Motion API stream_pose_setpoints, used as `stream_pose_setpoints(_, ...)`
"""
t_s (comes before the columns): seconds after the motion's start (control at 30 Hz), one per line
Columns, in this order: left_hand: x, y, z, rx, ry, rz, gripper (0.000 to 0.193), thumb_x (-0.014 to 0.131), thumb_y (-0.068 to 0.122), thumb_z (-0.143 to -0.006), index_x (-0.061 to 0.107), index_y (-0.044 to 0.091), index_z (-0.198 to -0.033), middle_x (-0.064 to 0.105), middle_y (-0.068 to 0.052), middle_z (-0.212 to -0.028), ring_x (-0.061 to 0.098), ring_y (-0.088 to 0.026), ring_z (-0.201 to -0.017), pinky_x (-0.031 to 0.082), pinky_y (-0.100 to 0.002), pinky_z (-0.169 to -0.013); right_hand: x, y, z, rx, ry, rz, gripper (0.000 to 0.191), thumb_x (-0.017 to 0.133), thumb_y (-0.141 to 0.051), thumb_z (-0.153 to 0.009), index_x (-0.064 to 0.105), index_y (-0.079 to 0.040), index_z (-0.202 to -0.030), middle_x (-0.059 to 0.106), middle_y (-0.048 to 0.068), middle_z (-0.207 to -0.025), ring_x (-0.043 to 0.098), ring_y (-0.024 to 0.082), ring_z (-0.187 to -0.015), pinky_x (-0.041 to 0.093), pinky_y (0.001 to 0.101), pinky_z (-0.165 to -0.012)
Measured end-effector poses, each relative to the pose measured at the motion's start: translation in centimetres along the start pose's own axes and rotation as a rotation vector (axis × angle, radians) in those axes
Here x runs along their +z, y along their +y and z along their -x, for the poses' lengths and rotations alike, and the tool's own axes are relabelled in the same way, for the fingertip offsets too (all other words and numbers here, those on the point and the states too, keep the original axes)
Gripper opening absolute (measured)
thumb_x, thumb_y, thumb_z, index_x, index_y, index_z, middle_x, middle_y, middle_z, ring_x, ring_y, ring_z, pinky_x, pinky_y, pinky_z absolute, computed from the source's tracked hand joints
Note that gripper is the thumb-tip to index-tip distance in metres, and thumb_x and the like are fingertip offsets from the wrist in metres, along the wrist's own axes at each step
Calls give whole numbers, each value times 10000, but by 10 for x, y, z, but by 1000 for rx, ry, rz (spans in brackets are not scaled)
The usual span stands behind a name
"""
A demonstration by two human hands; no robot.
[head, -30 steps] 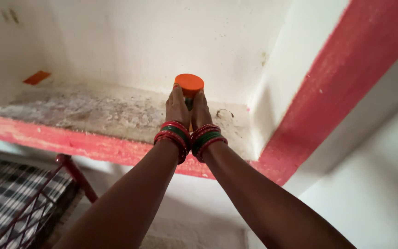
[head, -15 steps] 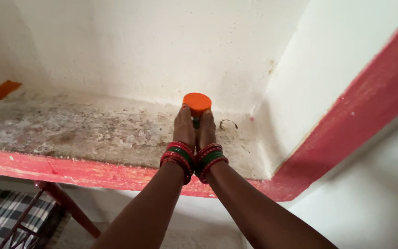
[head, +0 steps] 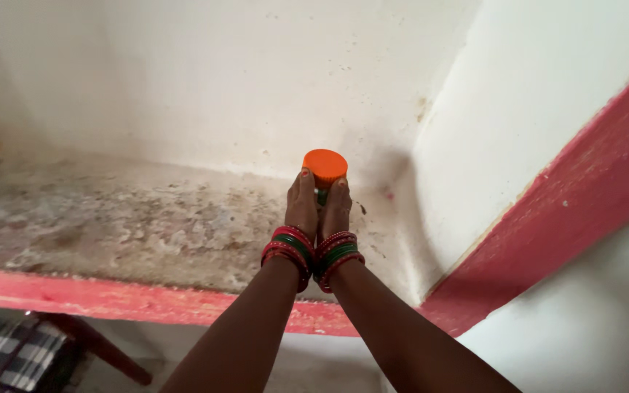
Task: The person kneels on the floor next to a bed, twists the orange lids onto small plastic jars to close them, and lifts the jars up to a red-painted wall shelf. They arrange the closed jars alongside larger storage jars already on the shelf and then lower their hands.
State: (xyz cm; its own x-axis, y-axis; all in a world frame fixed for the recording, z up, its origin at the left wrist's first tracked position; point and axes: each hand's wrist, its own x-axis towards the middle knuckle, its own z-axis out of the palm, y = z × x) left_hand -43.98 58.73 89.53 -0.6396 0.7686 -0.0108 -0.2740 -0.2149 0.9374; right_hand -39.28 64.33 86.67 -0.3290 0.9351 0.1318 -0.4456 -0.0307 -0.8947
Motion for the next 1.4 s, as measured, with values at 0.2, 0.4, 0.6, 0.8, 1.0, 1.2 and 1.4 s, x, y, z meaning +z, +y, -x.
stream_pose_setpoints(0.2,20,-14,-15,-33,-28,-34,743,374,620,-971,363,178,-1568,396,-80,-1563,494,-293,-1326,425,-410,-1112,-17,1,-15,100,2,-208,667,377,-603,-1013,497,-67,-1390,641,126,-1199,660,245,-1038,575,392,-859)
stream_pose_setpoints(0.4,31,-32,-41,22,-65,-39,744,382,612,-977,369,169,-1574,322,-72,-1600,446,-282,-1390,406,-414,-1144,-28,3,-34,-39,75,34,644,394,-637,-969,505,-144,-1369,646,87,-1211,667,217,-1044,584,352,-863)
stream_pose_setpoints(0.6,36,-39,-53,41,-94,-21,730,409,591,-978,351,173,-1574,264,-86,-1622,385,-299,-1438,382,-429,-1166,-30,6,-46,-195,-18,-28,729,441,-687,-960,538,-68,-1331,653,117,-1176,670,234,-1031,584,380,-843)
stream_pose_setpoints(0.8,38,-33,-52,65,-79,-81,720,393,594,-991,379,166,-1570,280,-129,-1614,396,-318,-1442,375,-436,-1170,-31,4,-49,-201,-29,20,771,432,-729,-943,545,-66,-1318,648,112,-1152,670,232,-1007,585,373,-803)
stream_pose_setpoints(1.0,39,-30,-43,30,-34,-22,766,436,571,-948,239,229,-1605,160,-106,-1641,348,-350,-1467,398,-449,-1153,-31,5,-42,-80,42,-11,961,483,-723,-870,181,-176,-1600,409,140,-1552,540,307,-1337,510,397,-1064)
stream_pose_setpoints(1.2,29,-37,-16,-23,120,-106,897,498,605,-900,127,213,-1617,113,-147,-1652,364,-400,-1453,455,-471,-1124,-39,6,-19,-22,199,257,1032,371,-746,-872,49,-114,-1621,83,202,-1647,427,399,-1420,467,445,-1117)
stream_pose_setpoints(1.4,17,-52,24,142,228,-231,913,528,624,-926,239,78,-1598,237,-212,-1617,348,-409,-1470,368,-467,-1166,-48,9,21,-158,244,464,953,378,-728,-936,230,-48,-1589,246,239,-1585,418,378,-1389,385,466,-1126)
